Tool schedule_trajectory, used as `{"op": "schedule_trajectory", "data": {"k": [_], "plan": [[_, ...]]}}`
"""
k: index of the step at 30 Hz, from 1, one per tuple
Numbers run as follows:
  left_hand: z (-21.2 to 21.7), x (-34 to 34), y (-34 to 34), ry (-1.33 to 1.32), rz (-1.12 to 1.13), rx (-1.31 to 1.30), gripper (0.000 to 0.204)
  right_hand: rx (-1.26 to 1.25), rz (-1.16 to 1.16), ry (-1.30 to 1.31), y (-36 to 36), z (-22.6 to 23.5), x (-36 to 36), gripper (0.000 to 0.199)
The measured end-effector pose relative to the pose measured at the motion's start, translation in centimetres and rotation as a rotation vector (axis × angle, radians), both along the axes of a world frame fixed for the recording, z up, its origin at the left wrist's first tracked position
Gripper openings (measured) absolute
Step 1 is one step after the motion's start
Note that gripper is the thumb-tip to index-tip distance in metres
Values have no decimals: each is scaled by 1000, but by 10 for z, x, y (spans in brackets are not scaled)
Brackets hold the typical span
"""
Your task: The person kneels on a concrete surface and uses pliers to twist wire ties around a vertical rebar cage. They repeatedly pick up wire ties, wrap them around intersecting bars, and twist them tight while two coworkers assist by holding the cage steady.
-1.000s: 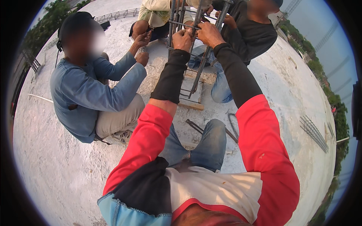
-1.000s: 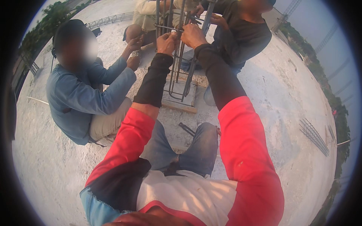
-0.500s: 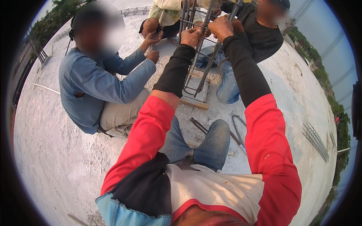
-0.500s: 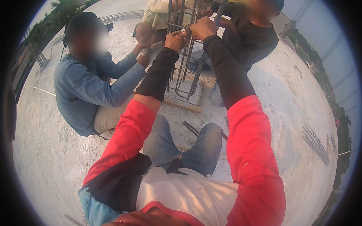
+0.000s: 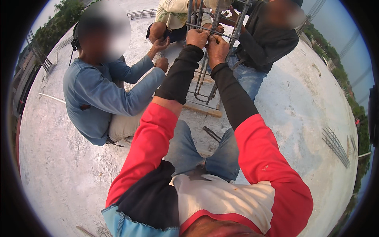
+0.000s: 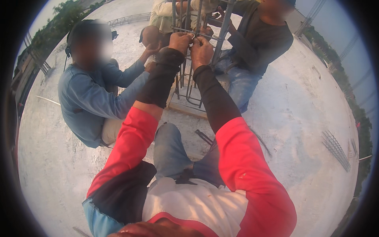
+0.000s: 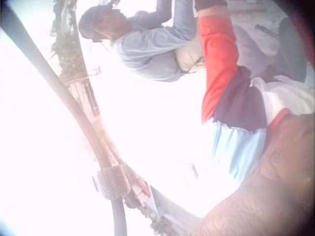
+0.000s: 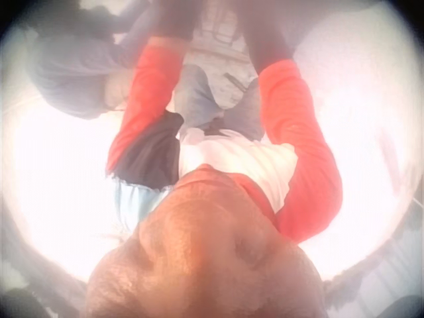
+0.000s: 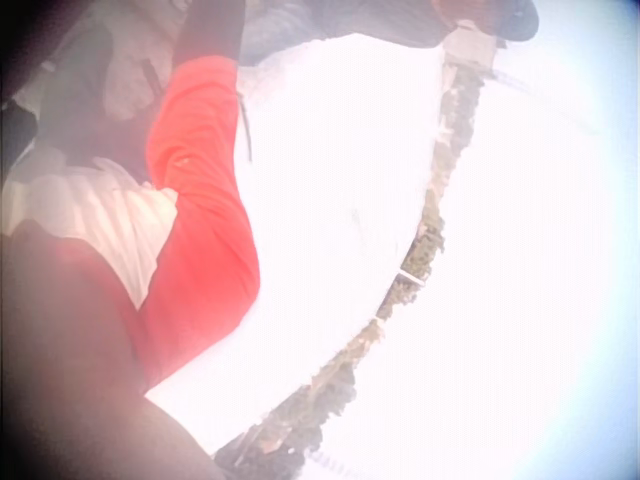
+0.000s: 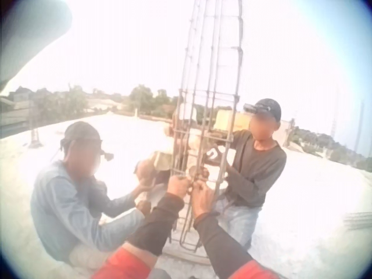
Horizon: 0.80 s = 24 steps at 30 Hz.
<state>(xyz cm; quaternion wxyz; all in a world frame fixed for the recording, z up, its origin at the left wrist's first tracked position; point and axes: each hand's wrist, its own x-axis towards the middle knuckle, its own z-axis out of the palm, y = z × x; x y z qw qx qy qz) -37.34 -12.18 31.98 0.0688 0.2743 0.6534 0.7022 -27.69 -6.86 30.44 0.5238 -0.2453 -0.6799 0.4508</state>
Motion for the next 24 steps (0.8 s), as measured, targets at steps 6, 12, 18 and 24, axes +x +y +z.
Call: {"op": "schedule_trajectory", "data": {"k": [6,12,18,24], "plan": [[3,46,-5,366,349,-74,21,-154,27,140,11,-20,-21,28],[7,50,-17,399,237,-26,19,-623,263,208,7,-28,-20,30],[11,41,-12,633,399,-307,22,-792,412,408,-9,-26,-16,33],[1,33,-11,950,443,-386,21,-794,474,338,-31,-43,18,33]]}}
